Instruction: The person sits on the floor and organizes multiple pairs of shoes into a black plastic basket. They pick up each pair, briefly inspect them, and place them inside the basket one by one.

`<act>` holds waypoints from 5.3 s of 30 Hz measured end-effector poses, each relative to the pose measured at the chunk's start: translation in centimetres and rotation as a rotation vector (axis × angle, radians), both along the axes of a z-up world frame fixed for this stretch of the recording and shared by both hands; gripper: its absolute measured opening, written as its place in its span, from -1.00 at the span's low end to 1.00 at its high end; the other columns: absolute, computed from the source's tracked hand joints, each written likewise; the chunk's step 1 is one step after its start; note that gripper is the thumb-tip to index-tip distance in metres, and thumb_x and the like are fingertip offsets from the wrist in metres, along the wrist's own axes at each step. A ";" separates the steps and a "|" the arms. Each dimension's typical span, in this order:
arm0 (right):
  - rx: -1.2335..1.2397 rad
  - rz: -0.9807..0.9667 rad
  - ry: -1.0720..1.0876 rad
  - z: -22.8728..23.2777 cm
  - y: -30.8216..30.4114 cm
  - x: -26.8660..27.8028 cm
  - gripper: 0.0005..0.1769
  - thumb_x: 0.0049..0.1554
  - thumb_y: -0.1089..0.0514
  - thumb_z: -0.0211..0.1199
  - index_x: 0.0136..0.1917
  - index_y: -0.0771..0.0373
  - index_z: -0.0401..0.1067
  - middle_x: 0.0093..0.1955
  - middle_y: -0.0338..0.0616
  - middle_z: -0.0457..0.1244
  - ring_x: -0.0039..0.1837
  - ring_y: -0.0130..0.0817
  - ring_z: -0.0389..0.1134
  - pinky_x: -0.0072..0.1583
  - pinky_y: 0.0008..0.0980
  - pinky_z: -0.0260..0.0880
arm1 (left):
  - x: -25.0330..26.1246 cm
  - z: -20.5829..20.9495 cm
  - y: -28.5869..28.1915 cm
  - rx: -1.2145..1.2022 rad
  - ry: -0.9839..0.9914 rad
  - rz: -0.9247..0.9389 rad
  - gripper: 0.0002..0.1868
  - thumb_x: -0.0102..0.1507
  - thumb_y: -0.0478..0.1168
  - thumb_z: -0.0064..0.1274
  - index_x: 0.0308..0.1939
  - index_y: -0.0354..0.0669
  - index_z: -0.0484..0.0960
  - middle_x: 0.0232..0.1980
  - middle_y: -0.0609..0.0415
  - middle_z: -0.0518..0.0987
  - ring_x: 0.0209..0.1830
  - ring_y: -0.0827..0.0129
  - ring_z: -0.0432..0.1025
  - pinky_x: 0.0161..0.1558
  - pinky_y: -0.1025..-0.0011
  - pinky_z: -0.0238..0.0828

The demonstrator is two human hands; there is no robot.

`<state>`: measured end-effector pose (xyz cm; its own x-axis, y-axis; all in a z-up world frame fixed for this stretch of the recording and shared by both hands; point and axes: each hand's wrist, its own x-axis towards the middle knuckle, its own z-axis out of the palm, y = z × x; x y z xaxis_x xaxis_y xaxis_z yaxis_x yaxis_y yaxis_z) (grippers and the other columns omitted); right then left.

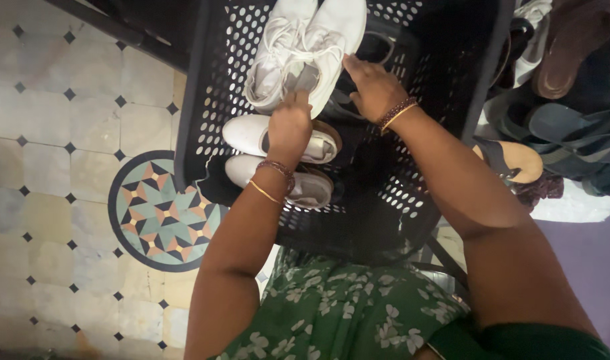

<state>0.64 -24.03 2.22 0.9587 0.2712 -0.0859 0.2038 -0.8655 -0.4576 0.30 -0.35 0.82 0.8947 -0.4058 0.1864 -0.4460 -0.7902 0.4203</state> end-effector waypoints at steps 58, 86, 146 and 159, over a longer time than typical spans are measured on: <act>0.017 -0.015 -0.123 0.1 -1.4 0.4 -0.22 0.14 0.31 0.25 0.60 0.20 0.15 0.41 0.12 0.23 0.35 0.15 0.25 0.35 -0.03 0.25 | -0.8 1.6 0.1 0.002 -0.095 0.075 -0.46 0.15 -0.20 0.17 0.18 -0.34 0.50 0.18 -0.31 0.53 -0.26 -0.03 0.56 -0.23 0.15 0.49; -0.203 0.067 -0.227 13.3 1.9 -15.3 -0.36 0.14 0.04 0.27 0.44 0.29 0.34 0.49 0.07 0.18 0.52 0.02 0.13 0.44 0.07 0.13 | -16.6 12.7 -3.8 -0.107 0.147 -0.117 -0.19 0.29 -0.15 0.00 0.54 -0.48 0.09 0.63 -0.36 0.04 0.69 -0.18 -0.10 0.59 -0.16 -0.19; 0.381 -0.297 -0.208 9.5 2.0 -7.5 0.02 0.25 0.16 0.47 0.71 0.21 -0.14 0.34 0.16 0.35 0.39 0.00 0.41 0.38 -0.17 0.40 | 8.5 3.6 4.6 -0.144 0.008 0.272 -0.02 -0.02 0.16 0.44 0.35 -0.20 0.40 0.05 -0.32 0.53 0.09 -0.21 0.41 0.15 0.01 0.37; 0.410 -0.289 -0.187 9.1 1.7 -7.2 -0.22 0.24 0.16 0.41 0.61 0.20 0.13 0.23 0.04 0.40 0.29 -0.06 0.45 0.30 -0.21 0.43 | 12.6 -0.5 1.2 -0.024 0.107 0.468 -0.05 -0.07 0.19 0.38 0.28 -0.20 0.44 0.19 -0.32 0.42 0.22 -0.22 0.32 0.24 0.06 0.31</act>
<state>-6.56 -22.31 11.29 0.9880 -0.0309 0.1512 0.0940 -0.6564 -0.7485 12.92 0.89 0.31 0.9949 0.0485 0.0881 0.0020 -0.8852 0.4652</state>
